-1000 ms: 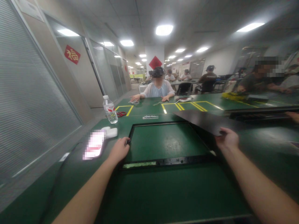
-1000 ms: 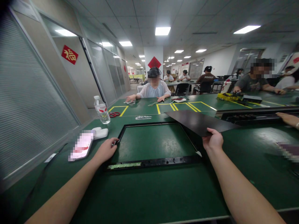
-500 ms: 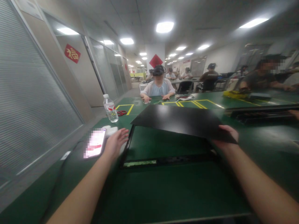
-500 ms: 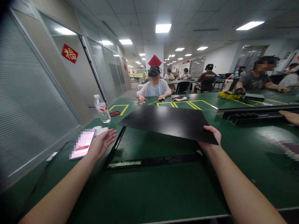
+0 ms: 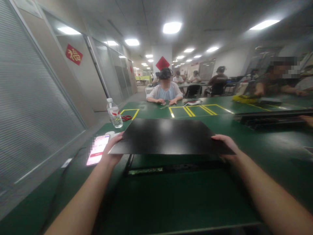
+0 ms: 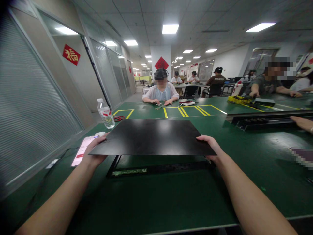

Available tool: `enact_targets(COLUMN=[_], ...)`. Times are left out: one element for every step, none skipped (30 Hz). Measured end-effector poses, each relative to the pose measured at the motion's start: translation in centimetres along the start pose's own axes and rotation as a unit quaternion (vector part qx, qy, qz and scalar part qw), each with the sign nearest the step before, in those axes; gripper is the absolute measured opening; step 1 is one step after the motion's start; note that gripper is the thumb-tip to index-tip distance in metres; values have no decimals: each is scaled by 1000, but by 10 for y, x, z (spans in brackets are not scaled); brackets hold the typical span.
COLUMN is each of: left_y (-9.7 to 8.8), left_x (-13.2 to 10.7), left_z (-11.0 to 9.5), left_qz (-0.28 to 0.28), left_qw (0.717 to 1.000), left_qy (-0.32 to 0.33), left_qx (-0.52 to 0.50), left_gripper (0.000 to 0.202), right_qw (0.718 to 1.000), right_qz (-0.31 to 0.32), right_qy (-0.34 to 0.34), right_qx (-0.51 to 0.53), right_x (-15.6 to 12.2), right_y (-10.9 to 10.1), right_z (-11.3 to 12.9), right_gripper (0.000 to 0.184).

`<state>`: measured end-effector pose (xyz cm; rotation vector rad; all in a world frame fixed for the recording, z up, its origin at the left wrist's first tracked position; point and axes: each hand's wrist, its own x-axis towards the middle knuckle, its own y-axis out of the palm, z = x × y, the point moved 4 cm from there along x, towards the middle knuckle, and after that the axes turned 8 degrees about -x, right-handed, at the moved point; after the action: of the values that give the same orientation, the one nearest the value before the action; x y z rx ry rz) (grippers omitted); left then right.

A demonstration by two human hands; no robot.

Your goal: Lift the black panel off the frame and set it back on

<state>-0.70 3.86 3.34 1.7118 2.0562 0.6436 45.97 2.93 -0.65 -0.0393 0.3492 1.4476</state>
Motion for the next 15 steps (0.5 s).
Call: enact_targets(left_y=[1,2,3,5,6,7,7,6,5,4,3,1,0,-2,-4], left_x=[0,-1,-3,-4,-6,-7,-8,-8,-7,-6,-5,-3,-2,0,1], left_z=[-1,-3,-4,-5,-6,-7,-8,-9,-9,-8,-7,-6,-4,-1,1], left_qz=[-7,-14,-19,-20,-23,-28,-35,-40,-44,-46,-44,-41,-39,-37,-37], left_qw=[1000,1000,999,999,999,999,999,999,999,999,999,999,999,999,999], left_qy=[0,-1,-3,-2,-1,2,6,11,14,17,16,13,11,6,5], left_qx=[-17,-27,-30,-28,-25,-21,-17,-13,-10,-7,-6,-6,-6,-5,-3], left_gripper=[31,31,32,32,32,32,31,31,31,31,32,34,35,37,38], right_qw=[999,997,996,995,995,995,996,996,997,997,997,996,995,993,991], right_qz=[21,35,42,42,34,20,3,-15,-30,-42,-52,-61,-71,-84,-95], right_qy=[28,37,39,31,22,16,14,14,12,9,8,7,6,5,3], right_qx=[-34,-57,-75,-88,-95,-96,-92,-84,-74,-66,-64,-68,-76,-86,-96], right_x=[0,0,1,2,3,5,6,7,8,8,8,7,7,6,6], right_y=[4,6,8,9,9,8,7,5,4,2,1,0,-1,-2,-3], right_z=[-3,-5,-6,-7,-7,-7,-7,-6,-6,-5,-4,-3,-2,-1,0], right_gripper=[29,31,33,34,37,39,42,45,48,50,51,51,50,48,47])
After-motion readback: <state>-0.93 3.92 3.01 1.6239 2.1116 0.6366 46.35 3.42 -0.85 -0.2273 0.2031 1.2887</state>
